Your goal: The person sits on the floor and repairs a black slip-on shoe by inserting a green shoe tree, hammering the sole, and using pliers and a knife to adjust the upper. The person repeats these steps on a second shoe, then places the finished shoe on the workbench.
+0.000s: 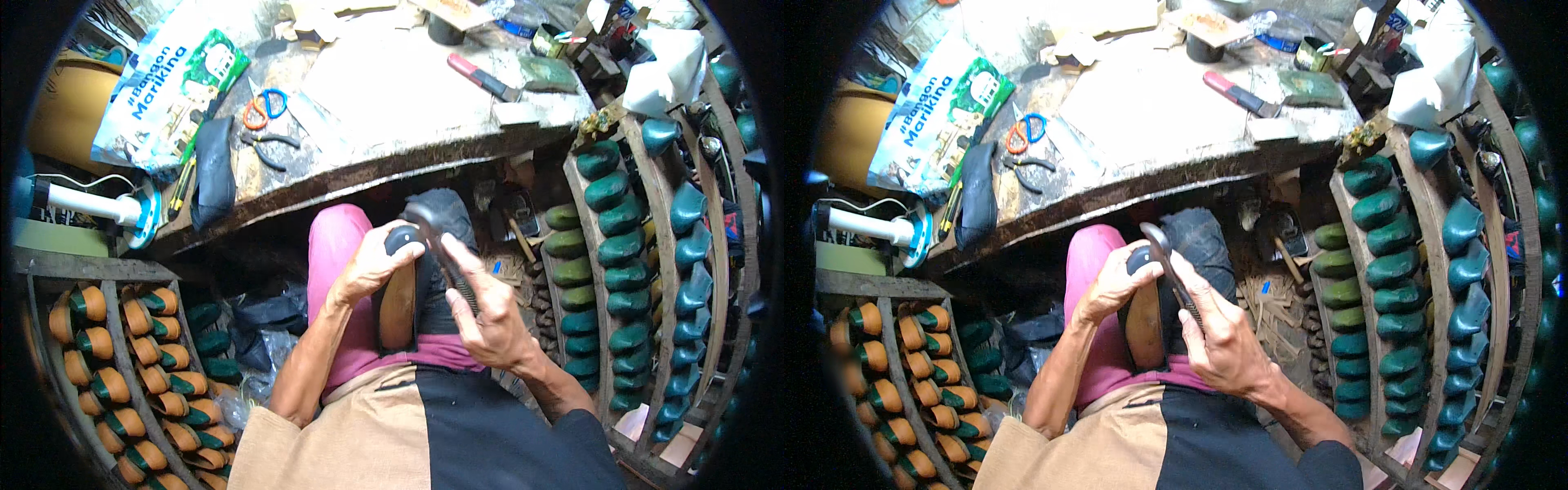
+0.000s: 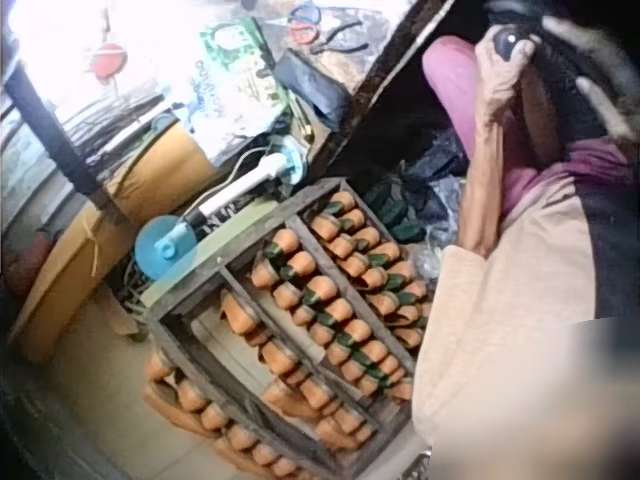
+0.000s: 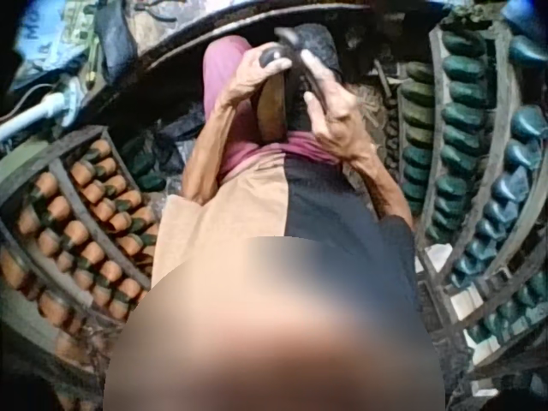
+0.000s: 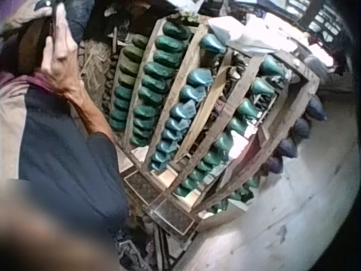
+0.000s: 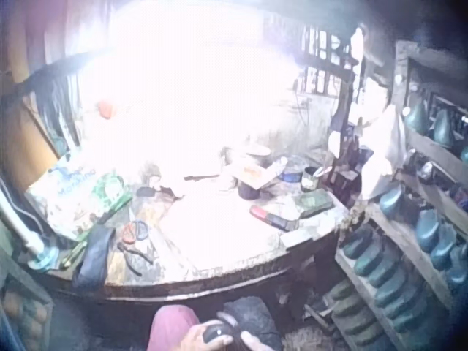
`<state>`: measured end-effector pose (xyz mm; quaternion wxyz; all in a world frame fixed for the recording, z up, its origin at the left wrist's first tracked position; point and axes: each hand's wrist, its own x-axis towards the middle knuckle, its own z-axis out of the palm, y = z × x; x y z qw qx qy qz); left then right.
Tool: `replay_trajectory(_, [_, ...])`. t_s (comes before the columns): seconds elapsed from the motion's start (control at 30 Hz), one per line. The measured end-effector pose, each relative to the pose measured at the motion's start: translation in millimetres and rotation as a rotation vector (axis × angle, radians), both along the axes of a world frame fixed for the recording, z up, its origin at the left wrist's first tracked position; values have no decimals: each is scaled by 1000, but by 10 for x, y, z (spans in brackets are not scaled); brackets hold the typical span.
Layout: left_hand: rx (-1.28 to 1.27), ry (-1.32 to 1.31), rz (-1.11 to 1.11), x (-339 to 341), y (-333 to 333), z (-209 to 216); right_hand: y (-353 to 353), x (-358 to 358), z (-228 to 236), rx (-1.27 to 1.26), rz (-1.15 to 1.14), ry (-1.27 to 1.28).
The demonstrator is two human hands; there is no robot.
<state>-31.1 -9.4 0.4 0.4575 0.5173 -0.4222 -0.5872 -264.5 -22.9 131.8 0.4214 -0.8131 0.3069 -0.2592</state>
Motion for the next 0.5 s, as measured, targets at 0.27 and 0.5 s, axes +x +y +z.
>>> replay_trajectory(0.27, [-107,140,-30,37,1,-7,42,90,-79,62,38,114])
replay_trajectory(0.5, [-54,223,-24,168,84,-36,89,161,-89,-97,-3,-9])
